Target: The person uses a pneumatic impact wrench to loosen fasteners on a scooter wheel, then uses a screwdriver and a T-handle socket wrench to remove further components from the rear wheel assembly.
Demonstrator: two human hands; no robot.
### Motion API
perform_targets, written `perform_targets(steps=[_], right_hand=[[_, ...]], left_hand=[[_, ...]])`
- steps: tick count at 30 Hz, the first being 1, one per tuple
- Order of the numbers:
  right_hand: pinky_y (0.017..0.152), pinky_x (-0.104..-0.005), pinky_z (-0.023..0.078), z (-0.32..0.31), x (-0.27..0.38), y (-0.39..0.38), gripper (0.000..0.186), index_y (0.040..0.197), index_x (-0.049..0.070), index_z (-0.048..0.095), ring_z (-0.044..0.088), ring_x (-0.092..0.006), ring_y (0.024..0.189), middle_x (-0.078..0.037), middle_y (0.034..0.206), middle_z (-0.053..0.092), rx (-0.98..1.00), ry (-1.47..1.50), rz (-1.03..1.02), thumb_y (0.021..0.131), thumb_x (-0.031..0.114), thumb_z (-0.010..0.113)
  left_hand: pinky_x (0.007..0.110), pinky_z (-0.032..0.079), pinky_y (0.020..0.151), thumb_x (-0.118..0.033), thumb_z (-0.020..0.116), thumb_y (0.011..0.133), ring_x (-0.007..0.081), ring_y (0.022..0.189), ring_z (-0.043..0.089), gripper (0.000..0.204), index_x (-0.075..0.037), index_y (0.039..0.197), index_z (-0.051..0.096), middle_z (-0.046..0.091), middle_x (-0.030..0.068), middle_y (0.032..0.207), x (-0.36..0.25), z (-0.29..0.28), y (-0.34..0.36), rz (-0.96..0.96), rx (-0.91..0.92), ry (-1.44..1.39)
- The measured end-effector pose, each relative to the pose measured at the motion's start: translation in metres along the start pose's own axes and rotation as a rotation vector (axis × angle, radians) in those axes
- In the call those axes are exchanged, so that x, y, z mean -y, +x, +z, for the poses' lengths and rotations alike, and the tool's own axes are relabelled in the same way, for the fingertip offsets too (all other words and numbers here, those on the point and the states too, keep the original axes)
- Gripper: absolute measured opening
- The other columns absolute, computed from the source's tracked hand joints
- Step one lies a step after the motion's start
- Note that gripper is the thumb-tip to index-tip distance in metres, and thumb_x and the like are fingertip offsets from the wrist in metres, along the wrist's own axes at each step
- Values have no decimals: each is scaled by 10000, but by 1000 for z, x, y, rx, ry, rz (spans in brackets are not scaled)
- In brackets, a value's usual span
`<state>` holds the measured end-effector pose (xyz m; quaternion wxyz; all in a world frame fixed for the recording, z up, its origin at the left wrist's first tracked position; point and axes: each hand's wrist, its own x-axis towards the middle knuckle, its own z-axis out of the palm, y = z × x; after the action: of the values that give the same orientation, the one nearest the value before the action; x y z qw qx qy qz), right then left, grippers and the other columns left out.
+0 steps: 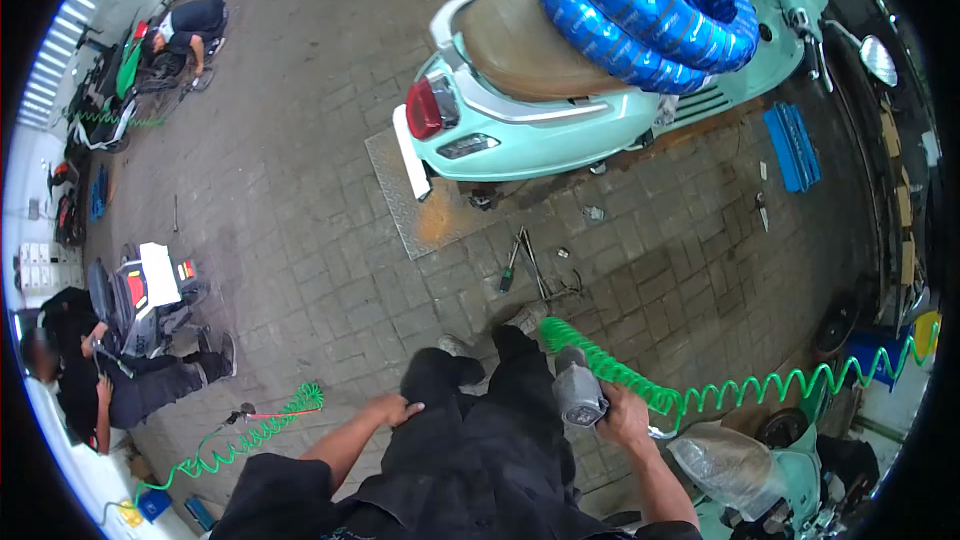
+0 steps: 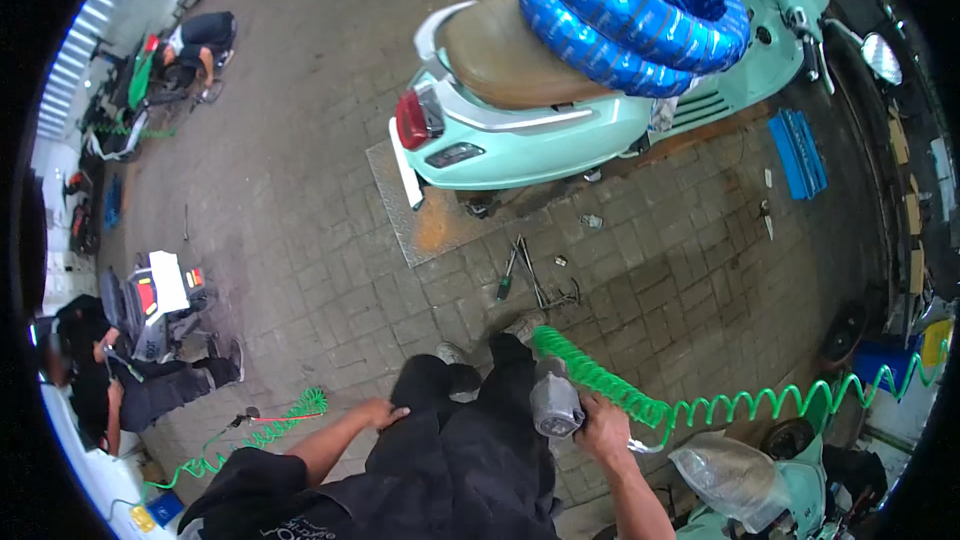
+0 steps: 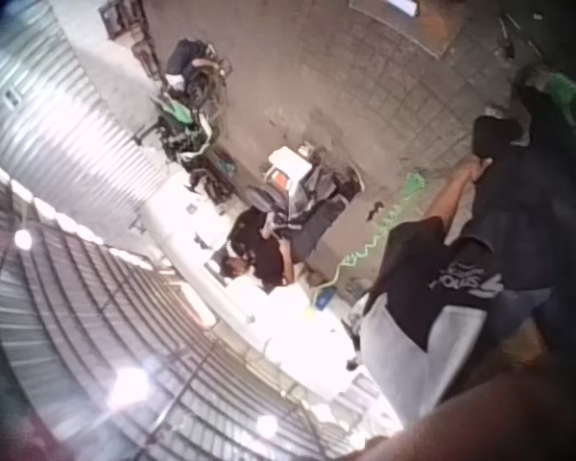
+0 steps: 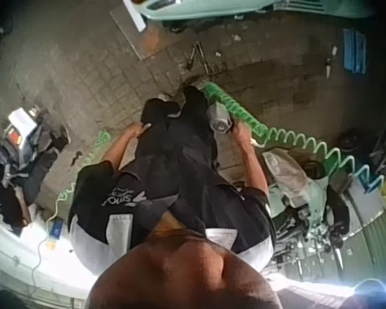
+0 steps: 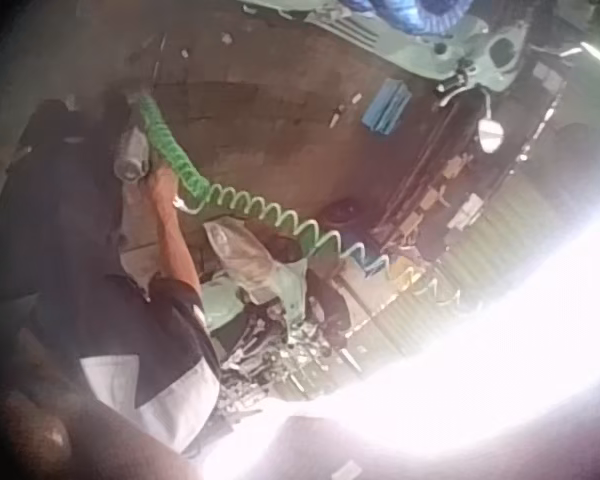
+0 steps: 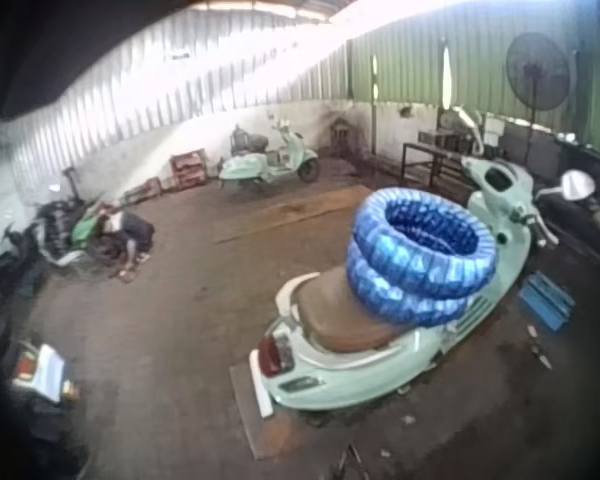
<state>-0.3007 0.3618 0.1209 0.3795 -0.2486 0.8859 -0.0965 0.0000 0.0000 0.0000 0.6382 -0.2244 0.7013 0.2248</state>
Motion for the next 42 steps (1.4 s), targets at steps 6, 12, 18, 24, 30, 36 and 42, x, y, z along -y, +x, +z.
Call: perform_targets(steps=[6,12,18,24,30,36,42], right_hand=[[769,-419,483,-12,-86,89,384,1002,148,680,625,-319,868,-100,935,637,-63,-222,-188,620,194,684],[754,-455,492,94,-173,236,437,1024,99,665,618,-359,885,-141,966,643,-48,-45,35,601,205,693],[756,-398,500,200,-230,356,419,1018,15,620,638,-307,884,-155,1011,639,-393,510,187,614,100,684],[869,-346,461,248,-262,417,458,1134,-28,544,601,-225,995,-133,1080,628,-579,758,136,706,46,691],[875,-343,452,223,-244,451,425,1135,21,592,583,-204,993,-72,1079,636,-653,700,42,758,112,765],[972,-334,423,183,-204,498,631,1280,-3,431,546,-233,1131,-131,1240,558,-443,974,63,741,45,757],[751,-320,513,197,-133,575,425,1137,7,522,630,-184,829,-102,953,635,-395,1062,32,794,140,736]], left_hand=[[409,499,600,-414,518,911,252,640,634,422,-23,836,660,642,145,735,-16,-17,-103,372,282,-548],[467,497,623,-408,583,852,367,735,641,357,-64,804,662,652,190,795,-109,-152,81,615,348,308],[463,468,898,-305,646,810,360,1116,554,488,-172,1267,542,588,167,1185,-283,-281,467,704,-449,323],[478,289,1101,-316,592,885,405,1351,284,548,-203,1389,408,332,157,1458,-393,-279,652,744,-670,247],[498,318,1087,-208,539,919,420,1307,349,413,-127,1319,480,403,210,1361,-415,-324,726,1083,-870,350],[507,448,915,-202,534,918,382,1141,539,403,-62,1292,484,557,243,1202,-382,-475,590,866,-757,494],[311,471,696,-423,531,948,136,727,536,457,0,1117,570,575,52,902,-229,-494,569,1110,-529,-481]])
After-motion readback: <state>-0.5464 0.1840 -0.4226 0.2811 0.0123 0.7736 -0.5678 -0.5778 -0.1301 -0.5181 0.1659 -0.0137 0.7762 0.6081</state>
